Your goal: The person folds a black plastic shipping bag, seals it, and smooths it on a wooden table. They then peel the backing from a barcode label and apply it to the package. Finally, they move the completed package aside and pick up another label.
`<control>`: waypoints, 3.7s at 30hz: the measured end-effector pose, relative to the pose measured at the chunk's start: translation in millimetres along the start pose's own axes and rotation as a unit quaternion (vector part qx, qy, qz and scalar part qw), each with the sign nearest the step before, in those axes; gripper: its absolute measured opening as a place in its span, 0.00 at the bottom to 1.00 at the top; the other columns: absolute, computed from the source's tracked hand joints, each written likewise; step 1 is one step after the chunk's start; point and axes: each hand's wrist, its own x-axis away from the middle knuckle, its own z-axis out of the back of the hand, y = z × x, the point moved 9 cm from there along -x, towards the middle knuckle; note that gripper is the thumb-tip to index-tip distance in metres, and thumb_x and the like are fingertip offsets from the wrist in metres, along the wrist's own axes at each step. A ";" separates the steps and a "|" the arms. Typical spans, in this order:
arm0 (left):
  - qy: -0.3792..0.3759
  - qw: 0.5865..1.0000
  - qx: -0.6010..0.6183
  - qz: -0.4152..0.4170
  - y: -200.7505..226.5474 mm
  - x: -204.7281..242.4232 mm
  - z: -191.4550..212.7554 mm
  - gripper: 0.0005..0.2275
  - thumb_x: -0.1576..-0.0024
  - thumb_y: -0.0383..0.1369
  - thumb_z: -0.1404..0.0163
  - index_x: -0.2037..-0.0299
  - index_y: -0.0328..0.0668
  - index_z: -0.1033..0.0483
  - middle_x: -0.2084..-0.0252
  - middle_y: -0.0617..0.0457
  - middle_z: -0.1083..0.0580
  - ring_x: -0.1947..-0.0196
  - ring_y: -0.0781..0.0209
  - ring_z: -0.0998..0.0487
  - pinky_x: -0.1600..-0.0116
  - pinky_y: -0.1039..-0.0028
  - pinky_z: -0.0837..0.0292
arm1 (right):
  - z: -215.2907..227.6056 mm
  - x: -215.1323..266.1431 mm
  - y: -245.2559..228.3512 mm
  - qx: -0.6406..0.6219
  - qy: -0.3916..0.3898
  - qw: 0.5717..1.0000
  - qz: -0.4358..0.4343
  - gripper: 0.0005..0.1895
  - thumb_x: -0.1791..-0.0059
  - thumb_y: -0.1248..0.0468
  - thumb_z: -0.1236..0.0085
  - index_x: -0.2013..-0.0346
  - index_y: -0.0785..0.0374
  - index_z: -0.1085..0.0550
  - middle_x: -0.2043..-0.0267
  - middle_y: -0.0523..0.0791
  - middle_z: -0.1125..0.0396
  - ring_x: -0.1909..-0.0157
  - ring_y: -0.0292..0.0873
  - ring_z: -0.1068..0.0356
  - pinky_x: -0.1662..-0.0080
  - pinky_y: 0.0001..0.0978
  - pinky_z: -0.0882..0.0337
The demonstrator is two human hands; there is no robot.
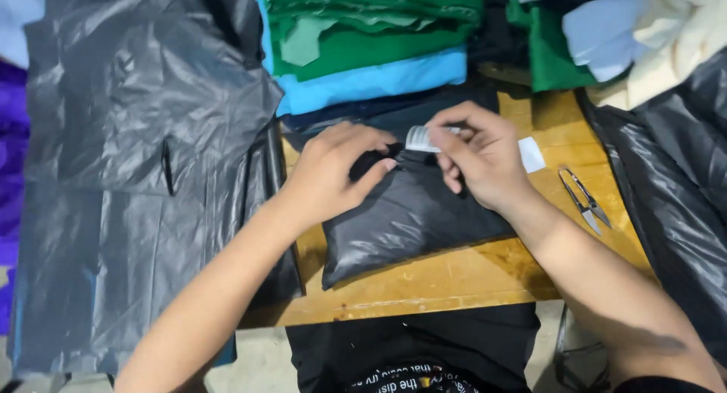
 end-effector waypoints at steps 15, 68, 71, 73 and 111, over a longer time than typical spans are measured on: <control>-0.024 0.999 -0.027 -0.002 -3.5 12.6 -7.2 0.31 0.50 0.45 0.34 0.40 0.35 0.26 0.50 0.41 0.23 0.46 0.42 0.25 0.40 0.56 0.32 | -7.5 5.6 20.9 0.052 -0.041 0.984 -0.167 0.06 0.47 0.71 0.46 0.61 0.72 0.23 0.87 0.47 0.44 0.87 0.33 0.44 0.88 0.20 0.41; 0.033 0.989 0.014 -0.146 23.0 24.5 -9.9 0.06 0.43 0.33 0.38 0.64 0.38 0.15 0.60 0.47 0.21 0.56 0.46 0.20 0.41 0.52 0.26 | -19.8 7.7 5.6 0.287 -0.071 0.955 -0.023 0.04 0.52 0.71 0.42 0.66 0.66 0.19 0.91 0.45 0.38 0.84 0.36 0.32 0.78 0.23 0.37; 0.029 0.987 0.004 -0.156 23.4 24.3 -12.1 0.06 0.43 0.33 0.39 0.65 0.38 0.15 0.61 0.47 0.21 0.56 0.47 0.20 0.41 0.51 0.26 | -18.3 7.4 5.6 0.282 -0.062 0.957 -0.039 0.04 0.52 0.71 0.41 0.66 0.68 0.19 0.91 0.46 0.36 0.84 0.36 0.32 0.77 0.23 0.37; 0.028 0.986 -0.003 -0.163 24.5 24.5 -12.3 0.06 0.42 0.33 0.39 0.65 0.38 0.15 0.63 0.47 0.21 0.56 0.47 0.20 0.41 0.51 0.27 | -18.4 7.0 5.7 0.277 -0.056 0.958 -0.051 0.04 0.52 0.72 0.41 0.66 0.68 0.19 0.91 0.46 0.35 0.84 0.36 0.32 0.77 0.23 0.37; 0.016 0.993 0.028 -0.111 12.3 24.7 -11.0 0.06 0.42 0.34 0.41 0.63 0.43 0.13 0.61 0.49 0.19 0.55 0.48 0.19 0.40 0.52 0.27 | -21.8 9.3 -42.2 0.487 -0.170 0.816 0.262 0.04 0.55 0.67 0.41 0.75 0.55 0.24 0.77 0.42 0.32 0.70 0.47 0.30 0.65 0.37 0.26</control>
